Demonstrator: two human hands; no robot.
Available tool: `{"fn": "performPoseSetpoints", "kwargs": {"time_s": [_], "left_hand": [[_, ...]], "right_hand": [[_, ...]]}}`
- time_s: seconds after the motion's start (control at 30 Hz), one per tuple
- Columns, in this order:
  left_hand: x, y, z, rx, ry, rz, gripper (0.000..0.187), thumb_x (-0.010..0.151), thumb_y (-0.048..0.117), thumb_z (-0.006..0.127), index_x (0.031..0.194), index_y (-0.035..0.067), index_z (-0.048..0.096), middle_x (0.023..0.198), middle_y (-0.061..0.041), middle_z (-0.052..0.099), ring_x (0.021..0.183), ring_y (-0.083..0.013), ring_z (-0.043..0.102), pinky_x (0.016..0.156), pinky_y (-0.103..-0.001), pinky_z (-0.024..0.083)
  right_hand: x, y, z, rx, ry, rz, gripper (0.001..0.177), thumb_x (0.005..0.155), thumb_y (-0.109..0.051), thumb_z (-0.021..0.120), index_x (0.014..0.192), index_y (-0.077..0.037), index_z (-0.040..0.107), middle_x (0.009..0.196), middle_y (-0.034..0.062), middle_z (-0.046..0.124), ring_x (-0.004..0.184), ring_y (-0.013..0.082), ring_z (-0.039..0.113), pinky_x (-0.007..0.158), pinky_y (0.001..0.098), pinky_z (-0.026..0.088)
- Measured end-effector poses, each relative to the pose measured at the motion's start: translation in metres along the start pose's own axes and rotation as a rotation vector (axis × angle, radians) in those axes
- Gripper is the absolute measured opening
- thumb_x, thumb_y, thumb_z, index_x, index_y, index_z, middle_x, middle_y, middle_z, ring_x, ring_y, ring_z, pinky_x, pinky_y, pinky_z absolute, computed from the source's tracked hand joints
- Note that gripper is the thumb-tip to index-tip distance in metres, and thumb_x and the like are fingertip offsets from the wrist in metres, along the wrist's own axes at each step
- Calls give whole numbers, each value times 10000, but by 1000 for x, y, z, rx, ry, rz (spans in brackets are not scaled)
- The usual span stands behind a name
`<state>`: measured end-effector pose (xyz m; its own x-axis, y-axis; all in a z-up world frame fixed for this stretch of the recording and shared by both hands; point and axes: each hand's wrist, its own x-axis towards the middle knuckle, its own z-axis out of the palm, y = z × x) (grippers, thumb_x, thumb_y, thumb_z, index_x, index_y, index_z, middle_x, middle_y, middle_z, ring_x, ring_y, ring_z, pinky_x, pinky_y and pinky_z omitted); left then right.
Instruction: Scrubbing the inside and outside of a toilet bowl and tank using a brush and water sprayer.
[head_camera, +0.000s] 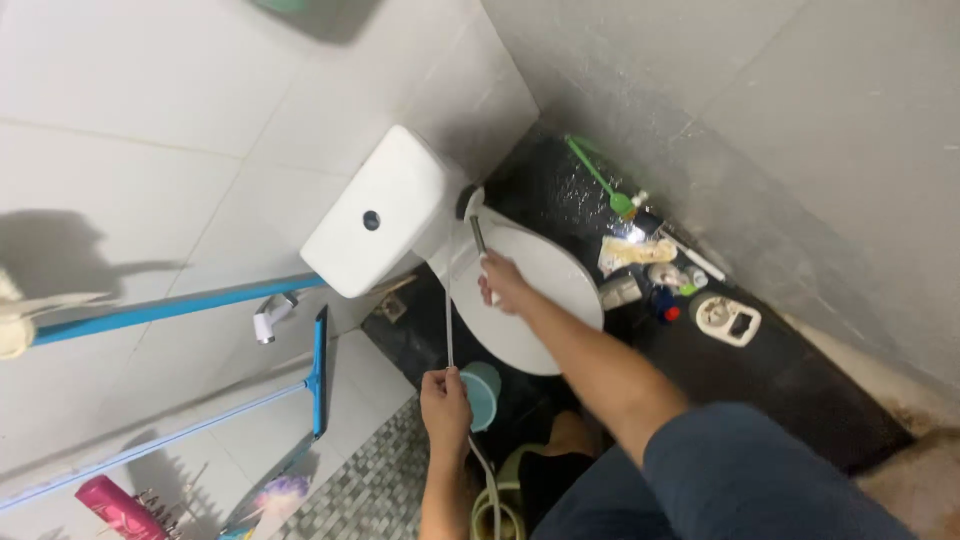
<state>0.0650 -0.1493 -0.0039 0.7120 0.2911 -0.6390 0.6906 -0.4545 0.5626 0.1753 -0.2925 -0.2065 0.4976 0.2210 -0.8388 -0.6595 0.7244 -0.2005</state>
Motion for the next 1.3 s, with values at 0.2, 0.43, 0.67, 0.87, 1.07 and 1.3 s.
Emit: {"fn": "performPoseSetpoints", "kwargs": {"time_s": [0.2,0.43,0.67,0.87,1.07,1.3], "left_hand": [[22,-25,-3,-101,-11,105,244,1038,268,559,931,49,542,666,-7,533,507,-79,444,454,-277,359],[33,21,17,-256,-39,-6,218,1020,250,561,920,61,516,649,-5,497,500,-88,404,443,-275,313],[42,36,16,-141,14,161,218,1029,231,581,942,31,590,691,12,554,596,-69,481,526,-254,403],[70,5,19,-163,95,159,218,1008,229,606,928,26,595,659,-8,546,577,-108,478,519,-288,384],[79,-53,28,-22,143,207,254,1019,263,613,912,34,593,663,-9,583,577,-80,528,521,-270,432],[70,-101,37,-220,98,-24,277,1011,279,609,916,24,557,652,-29,558,513,-104,470,469,-305,377]], "right_hand": [[-7,-54,-96,-546,-78,-164,568,1038,-261,561,1581,-249,393,674,13,502,476,96,421,385,307,339],[-4,-195,-80,-854,-310,-276,585,1047,-249,535,1607,-239,363,650,66,459,465,146,416,414,335,407],[-13,-275,-59,-1232,-247,-73,581,1014,-271,557,1577,-280,415,625,36,501,493,149,457,443,333,413],[-15,-262,-58,-1238,-223,-73,577,1016,-281,562,1578,-269,432,611,26,516,451,130,452,435,323,408],[-56,-146,-42,-974,-21,-140,628,1020,-267,544,1607,-275,322,646,53,532,439,143,434,421,342,429],[-55,13,-105,-1496,136,-91,582,1057,-312,409,1617,-221,282,943,269,757,848,420,745,869,495,578]]}}
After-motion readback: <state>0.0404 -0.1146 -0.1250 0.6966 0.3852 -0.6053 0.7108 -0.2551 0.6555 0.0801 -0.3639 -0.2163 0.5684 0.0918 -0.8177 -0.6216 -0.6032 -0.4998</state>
